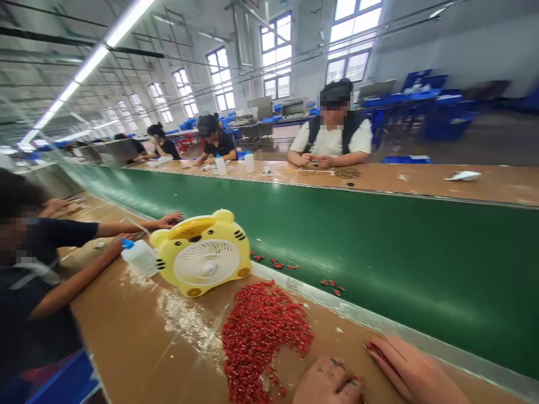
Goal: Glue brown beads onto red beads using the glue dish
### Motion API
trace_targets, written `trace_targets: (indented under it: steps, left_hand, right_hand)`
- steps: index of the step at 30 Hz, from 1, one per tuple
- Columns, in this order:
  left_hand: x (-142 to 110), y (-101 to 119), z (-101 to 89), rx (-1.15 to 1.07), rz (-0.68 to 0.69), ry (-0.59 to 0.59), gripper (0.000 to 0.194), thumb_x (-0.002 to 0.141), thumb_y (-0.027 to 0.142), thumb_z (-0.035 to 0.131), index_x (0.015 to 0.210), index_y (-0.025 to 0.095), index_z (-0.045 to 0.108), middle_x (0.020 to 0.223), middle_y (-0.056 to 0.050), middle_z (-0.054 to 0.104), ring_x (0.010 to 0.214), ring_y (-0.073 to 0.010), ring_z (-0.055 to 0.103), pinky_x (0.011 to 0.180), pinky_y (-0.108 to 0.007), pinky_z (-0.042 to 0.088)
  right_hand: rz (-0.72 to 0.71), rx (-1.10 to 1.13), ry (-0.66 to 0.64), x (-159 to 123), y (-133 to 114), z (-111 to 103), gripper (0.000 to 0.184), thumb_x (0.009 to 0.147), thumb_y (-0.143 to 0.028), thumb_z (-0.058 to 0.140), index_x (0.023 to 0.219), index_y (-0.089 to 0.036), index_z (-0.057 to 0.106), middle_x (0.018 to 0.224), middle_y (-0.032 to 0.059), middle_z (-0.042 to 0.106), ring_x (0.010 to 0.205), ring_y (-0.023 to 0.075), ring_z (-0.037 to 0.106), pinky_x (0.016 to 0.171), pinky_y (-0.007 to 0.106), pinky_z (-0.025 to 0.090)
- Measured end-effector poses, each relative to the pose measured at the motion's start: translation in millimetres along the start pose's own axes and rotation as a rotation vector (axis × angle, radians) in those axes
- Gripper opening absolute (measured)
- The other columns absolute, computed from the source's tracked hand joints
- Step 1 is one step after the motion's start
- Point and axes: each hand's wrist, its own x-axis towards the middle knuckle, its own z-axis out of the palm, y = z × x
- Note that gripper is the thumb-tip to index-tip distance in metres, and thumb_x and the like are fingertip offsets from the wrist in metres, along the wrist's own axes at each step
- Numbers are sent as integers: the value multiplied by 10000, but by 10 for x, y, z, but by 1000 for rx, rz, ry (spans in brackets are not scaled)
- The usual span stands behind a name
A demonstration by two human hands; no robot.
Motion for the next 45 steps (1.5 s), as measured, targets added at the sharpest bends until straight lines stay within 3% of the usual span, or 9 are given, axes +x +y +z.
trace_targets:
  steps: [2, 4, 9, 12, 15, 19, 25, 35, 45]
  left_hand:
    - [-26, 60, -93, -48, -71, 12, 225, 881, 253, 603, 1088, 264, 690, 1005, -51, 747, 917, -209, 674, 785, -346, 579]
    - [-44, 60, -146, -106, -67, 26, 321, 921, 161, 485, 1186, 217, 657, 1072, -100, 728, 1021, -249, 655, 870, -422, 564]
    - [-47, -72, -147, -160, 3, 54, 379, 843, 123, 526, 1198, 182, 646, 1182, -107, 701, 1115, -276, 634, 944, -434, 552]
    - [-57, -76, -128, -156, 17, 79, 384, 834, 125, 526, 1195, 179, 644, 1174, -101, 707, 1106, -270, 643, 938, -417, 560]
    - [-69, -39, -65, -162, -5, 116, 380, 843, 118, 495, 1188, 175, 641, 1163, -101, 709, 1124, -270, 634, 942, -422, 559]
    - [-83, -31, 6, -165, -27, 173, 385, 855, 101, 431, 1169, 178, 640, 1149, -114, 708, 1142, -265, 628, 955, -432, 551]
    - [-48, -136, -78, -51, 134, 91, 359, 890, 162, 500, 1229, 185, 616, 1178, -103, 709, 1130, -247, 652, 924, -367, 583]
    - [-53, -76, 2, -48, 64, 131, 319, 955, 232, 430, 1187, 203, 646, 1123, -100, 724, 1128, -239, 651, 947, -370, 568]
    - [-54, -99, 25, -88, 88, 174, 299, 955, 243, 446, 1175, 207, 646, 1111, -96, 726, 1111, -233, 656, 940, -355, 566]
  right_hand:
    - [61, 7, -155, 111, 86, -160, 298, 987, -337, 388, 926, -309, 678, 786, 135, 662, 675, 231, 655, 604, 361, 482]
    - [127, -37, -220, 272, 186, -186, 329, 1009, -298, 343, 950, -248, 662, 827, 93, 661, 758, 212, 652, 688, 329, 501]
    - [175, -112, -279, 654, 542, 83, 302, 1002, -304, 394, 915, -165, 648, 850, 73, 642, 805, 188, 605, 748, 290, 467]
    - [126, -101, -292, 792, 619, 215, 278, 991, -296, 421, 904, -158, 646, 840, 70, 630, 780, 181, 583, 727, 277, 445]
    - [79, -85, -312, 818, 679, 216, 271, 990, -303, 433, 920, -160, 651, 852, 69, 623, 780, 179, 571, 713, 271, 430]
    - [56, -88, -341, 703, 800, 56, 297, 998, -351, 435, 966, -165, 664, 874, 71, 623, 782, 182, 571, 696, 270, 424]
    - [52, -101, -351, 457, 977, -203, 339, 992, -410, 454, 1044, -162, 679, 864, 73, 620, 751, 183, 573, 672, 272, 430]
    - [110, -155, -340, -21, 1369, -633, 318, 937, -427, 547, 1032, -155, 682, 906, 82, 615, 807, 199, 574, 719, 283, 445]
    - [178, -219, -359, -466, 1626, -1053, 358, 960, -454, 494, 1091, -166, 661, 973, 99, 614, 851, 211, 584, 759, 306, 460]
